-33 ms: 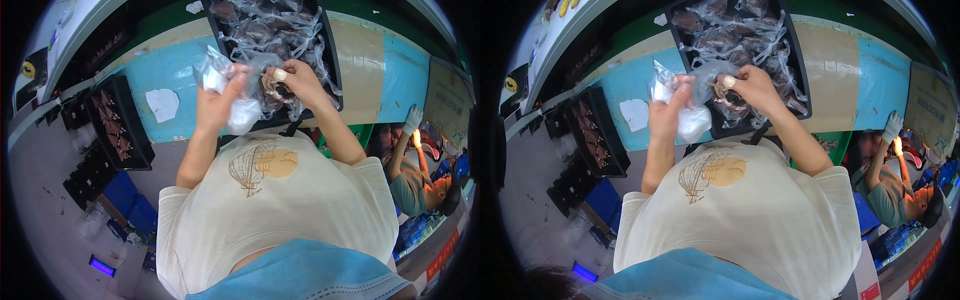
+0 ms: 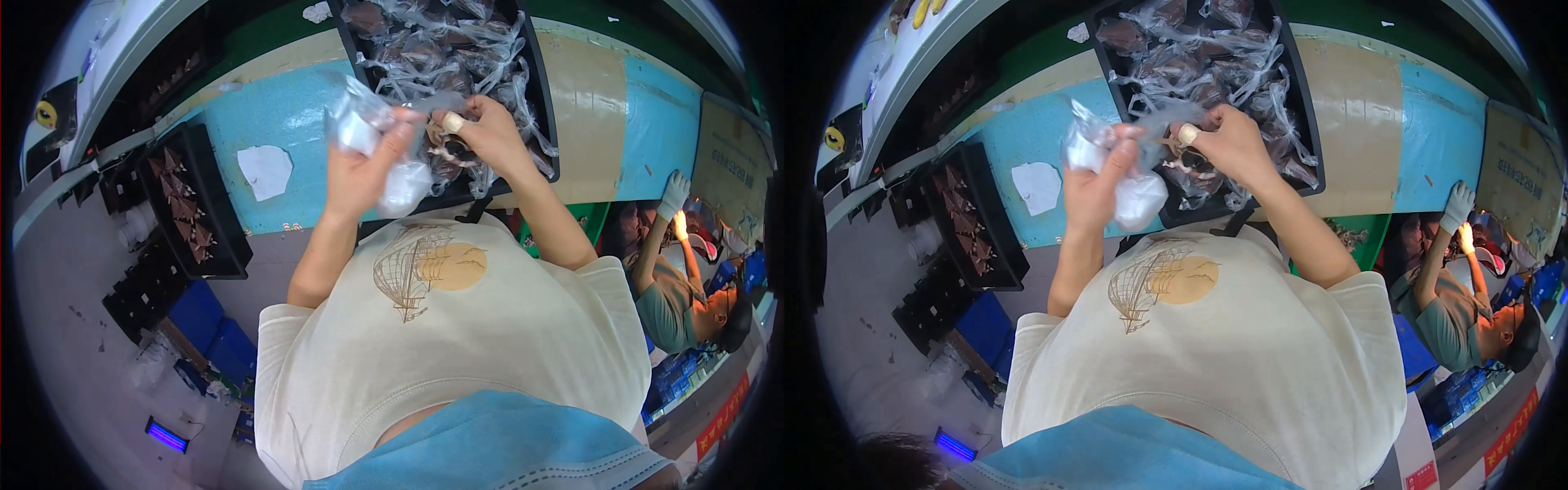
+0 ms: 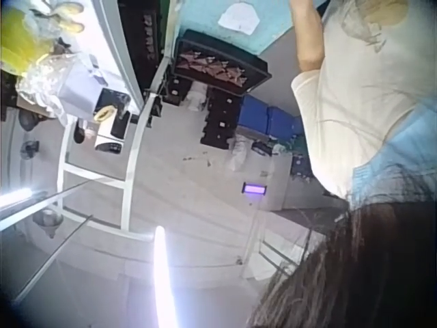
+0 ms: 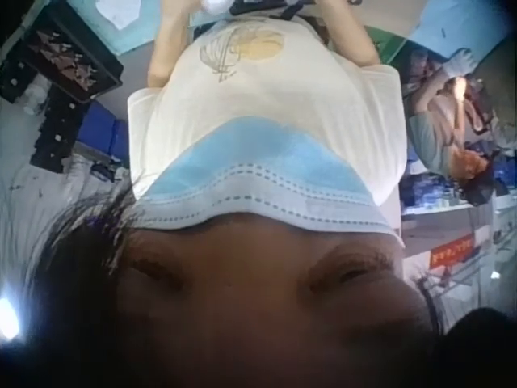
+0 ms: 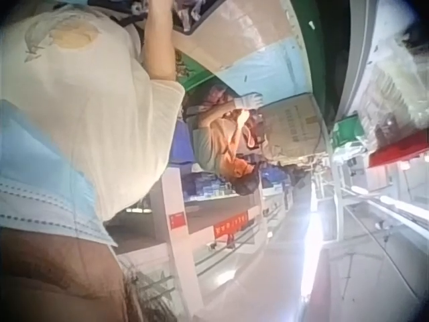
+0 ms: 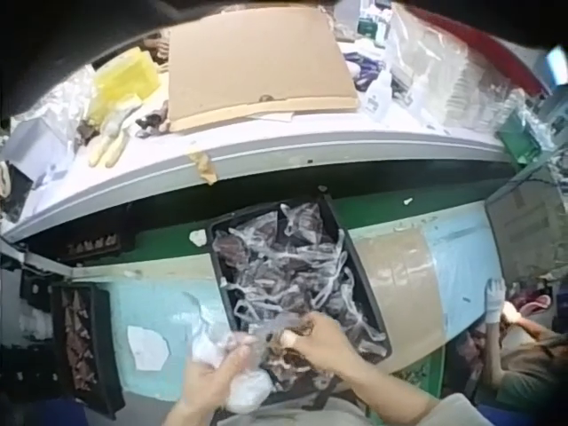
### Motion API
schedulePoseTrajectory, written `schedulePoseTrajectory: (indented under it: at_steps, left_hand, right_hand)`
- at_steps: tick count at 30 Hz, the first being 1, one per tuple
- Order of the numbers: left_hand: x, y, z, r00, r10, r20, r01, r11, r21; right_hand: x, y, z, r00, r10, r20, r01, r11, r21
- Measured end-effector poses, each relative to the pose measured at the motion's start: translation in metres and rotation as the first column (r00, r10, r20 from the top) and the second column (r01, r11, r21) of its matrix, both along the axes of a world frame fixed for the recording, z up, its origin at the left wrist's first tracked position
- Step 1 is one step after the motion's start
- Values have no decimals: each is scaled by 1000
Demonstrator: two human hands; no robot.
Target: The person places small brown plastic or rubber components from a tray into individual plastic bags by hand.
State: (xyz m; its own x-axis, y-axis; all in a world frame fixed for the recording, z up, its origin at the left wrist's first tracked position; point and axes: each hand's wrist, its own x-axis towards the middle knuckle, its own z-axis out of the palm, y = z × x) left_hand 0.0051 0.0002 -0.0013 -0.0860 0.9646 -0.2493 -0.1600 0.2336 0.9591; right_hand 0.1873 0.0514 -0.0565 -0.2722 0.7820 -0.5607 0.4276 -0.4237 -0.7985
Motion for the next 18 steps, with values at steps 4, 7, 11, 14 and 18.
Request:
schedulePoseTrajectory:
  at_steps: [4,7,11,14,18]
  left_hand:
    - [14,-1,-6,910,-151,-385,282,908,310]
    - [15,-7,-12,944,-152,-292,156,988,-11]
    - [17,-8,-18,989,33,146,1,973,-229]
    - [18,-3,-13,979,112,169,-56,950,-307]
    - [-1,-1,-9,917,-57,-394,-37,973,-227]
  right_hand:
    - [-3,6,-1,982,-112,153,97,990,104]
    - [11,10,-18,931,-338,-136,320,937,-138]
    - [17,12,0,895,-427,-131,377,880,-289]
    - [26,8,6,966,-231,112,229,973,34]
    - [49,5,18,945,-170,279,75,944,321]
